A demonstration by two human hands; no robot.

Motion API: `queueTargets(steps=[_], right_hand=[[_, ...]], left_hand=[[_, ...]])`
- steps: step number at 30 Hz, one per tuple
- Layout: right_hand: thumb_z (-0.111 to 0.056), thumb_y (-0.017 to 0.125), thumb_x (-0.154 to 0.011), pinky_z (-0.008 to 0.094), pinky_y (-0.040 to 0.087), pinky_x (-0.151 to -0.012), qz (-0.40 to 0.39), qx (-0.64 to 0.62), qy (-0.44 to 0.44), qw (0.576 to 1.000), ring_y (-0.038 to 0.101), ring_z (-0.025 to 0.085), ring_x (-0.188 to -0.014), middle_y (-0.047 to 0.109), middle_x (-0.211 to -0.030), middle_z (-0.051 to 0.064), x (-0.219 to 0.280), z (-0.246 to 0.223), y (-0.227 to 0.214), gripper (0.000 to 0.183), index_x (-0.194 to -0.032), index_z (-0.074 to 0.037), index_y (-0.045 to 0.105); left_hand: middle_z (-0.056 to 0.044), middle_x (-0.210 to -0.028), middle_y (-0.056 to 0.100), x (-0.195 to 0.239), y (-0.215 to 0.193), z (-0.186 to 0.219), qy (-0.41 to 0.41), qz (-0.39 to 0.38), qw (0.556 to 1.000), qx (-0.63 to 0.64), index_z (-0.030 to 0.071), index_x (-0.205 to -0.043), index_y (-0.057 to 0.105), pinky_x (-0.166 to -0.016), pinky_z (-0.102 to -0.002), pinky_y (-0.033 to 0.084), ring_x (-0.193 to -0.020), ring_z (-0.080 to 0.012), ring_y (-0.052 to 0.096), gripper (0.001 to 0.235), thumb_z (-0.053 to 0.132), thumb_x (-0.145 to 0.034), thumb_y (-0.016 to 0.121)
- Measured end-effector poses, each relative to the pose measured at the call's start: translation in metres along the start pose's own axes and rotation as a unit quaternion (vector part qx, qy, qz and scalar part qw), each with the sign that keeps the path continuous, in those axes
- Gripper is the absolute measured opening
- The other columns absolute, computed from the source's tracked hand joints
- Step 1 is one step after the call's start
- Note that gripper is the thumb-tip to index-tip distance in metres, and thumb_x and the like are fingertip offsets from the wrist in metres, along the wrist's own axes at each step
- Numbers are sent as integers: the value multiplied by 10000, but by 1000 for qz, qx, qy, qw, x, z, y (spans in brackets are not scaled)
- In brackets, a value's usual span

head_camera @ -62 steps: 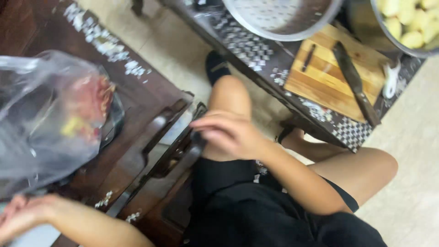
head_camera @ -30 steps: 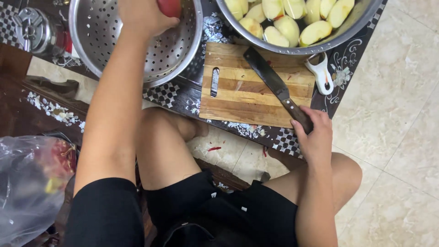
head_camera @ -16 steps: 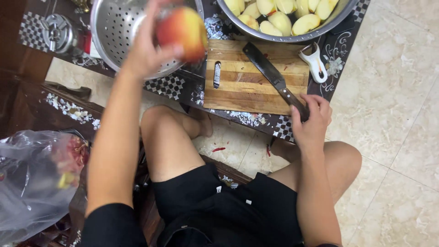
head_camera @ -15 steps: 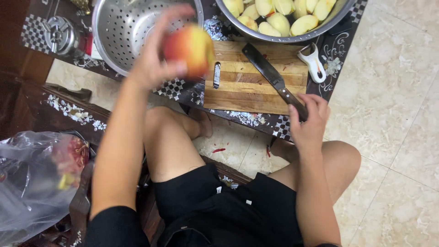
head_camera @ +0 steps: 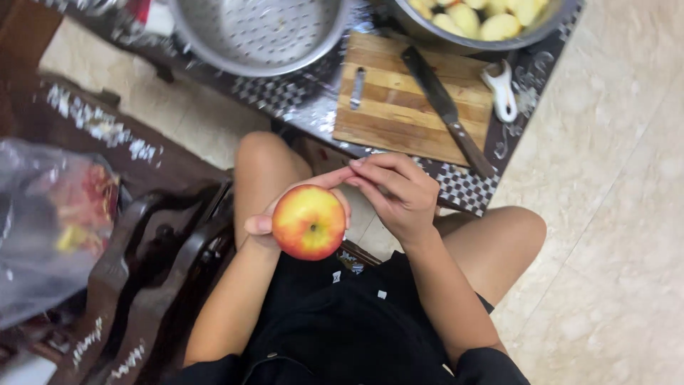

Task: The person sits at a table peeling apples with a handheld peeler, letting the peels fall onto the cutting board. They core and halve a peeled apple with a knife, place the slices into a bowl of cut apples, collect the peels into a plastic bag, and begin peeling another apple.

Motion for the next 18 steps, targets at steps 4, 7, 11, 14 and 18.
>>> queueTargets(steps=[4,7,11,14,18], right_hand=[[-28,859,-843,286,577,-834,-111,11,-31,993,722,195,-948,734,-1035,69,-18,-26,57,228,-1051,-82,784],[-56,855,-840,269,461,-628,-199,25,100,975,609,162,-753,668,-969,83,-37,-33,108,177,-1011,-91,825],[-60,789,-933,271,483,-727,-331,-25,17,943,633,136,-841,695,-951,55,-71,-83,193,167,-1100,-68,783],[-68,730,-1010,273,504,-807,-405,-89,-77,907,658,153,-945,703,-1053,71,-88,-139,274,152,-1160,-60,752],[-72,726,-1019,304,522,-762,-474,-98,-183,855,683,221,-876,705,-987,116,-87,-197,384,158,-1173,-50,756]], left_hand=[[-216,-1163,628,70,4,46,62,52,997,-18,-91,-1628,141,-882,-348,564,-1022,-275,673,1386,622,-645,811],[-230,-1119,626,148,1,74,129,90,987,-15,-78,-1651,159,-849,-375,561,-967,-299,677,1380,616,-658,819],[-232,-1090,639,225,-25,87,280,147,948,-26,-111,-1615,256,-800,-385,567,-914,-297,680,1308,672,-703,773],[-233,-972,651,272,-42,90,413,204,886,57,-118,-1567,331,-731,-312,480,-835,-254,621,1239,737,-748,698],[-198,-898,639,319,-60,76,539,265,797,62,-111,-1517,395,-779,-335,434,-798,-236,582,1196,798,-777,629]])
Point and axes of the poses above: each hand's wrist, its own x-axis away from the middle knuckle, its own y-axis out of the palm, z = x × y, the point moved 3 cm from there along -x, towards the middle knuckle
